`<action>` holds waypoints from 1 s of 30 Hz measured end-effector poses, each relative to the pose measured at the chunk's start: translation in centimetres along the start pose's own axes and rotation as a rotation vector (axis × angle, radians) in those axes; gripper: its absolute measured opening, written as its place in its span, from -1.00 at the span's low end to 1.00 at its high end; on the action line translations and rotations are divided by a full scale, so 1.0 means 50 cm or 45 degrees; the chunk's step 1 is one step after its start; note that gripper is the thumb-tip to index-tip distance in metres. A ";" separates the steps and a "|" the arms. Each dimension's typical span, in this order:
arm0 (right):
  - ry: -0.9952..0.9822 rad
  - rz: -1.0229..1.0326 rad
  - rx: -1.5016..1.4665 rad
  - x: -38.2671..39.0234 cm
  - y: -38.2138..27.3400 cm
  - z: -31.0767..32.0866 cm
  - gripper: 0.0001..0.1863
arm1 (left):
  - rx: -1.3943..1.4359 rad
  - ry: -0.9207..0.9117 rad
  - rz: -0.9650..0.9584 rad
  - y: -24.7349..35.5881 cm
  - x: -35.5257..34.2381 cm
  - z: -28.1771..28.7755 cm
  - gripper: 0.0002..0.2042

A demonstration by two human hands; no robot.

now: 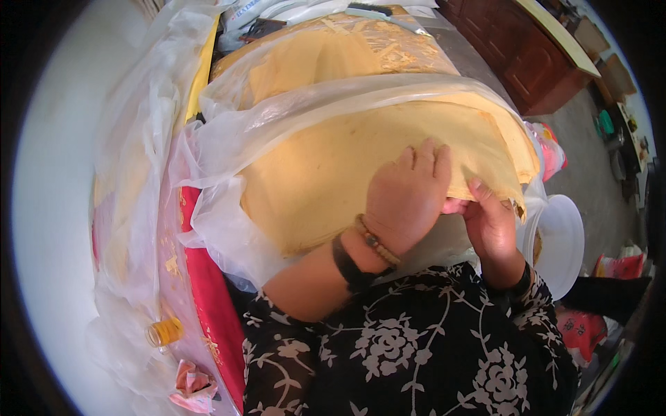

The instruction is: The person repeatedly picks up thin, flexible sheets from a large stack, folds them in half, and places them back on the stack. The process is repeated continuously for the duration of the clip.

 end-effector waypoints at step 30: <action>0.408 -0.218 0.288 -0.081 0.012 0.275 -0.72 | 1.747 0.512 1.820 -0.384 0.398 -0.024 -0.66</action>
Point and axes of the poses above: each hand's wrist, its own x-axis away from the middle knuckle, its own z-axis out of the back of the hand, y = z × x, the point moved 7 cm from there along -x, towards the middle knuckle, and after that the axes turned 4 degrees about z, right-handed, at the moved point
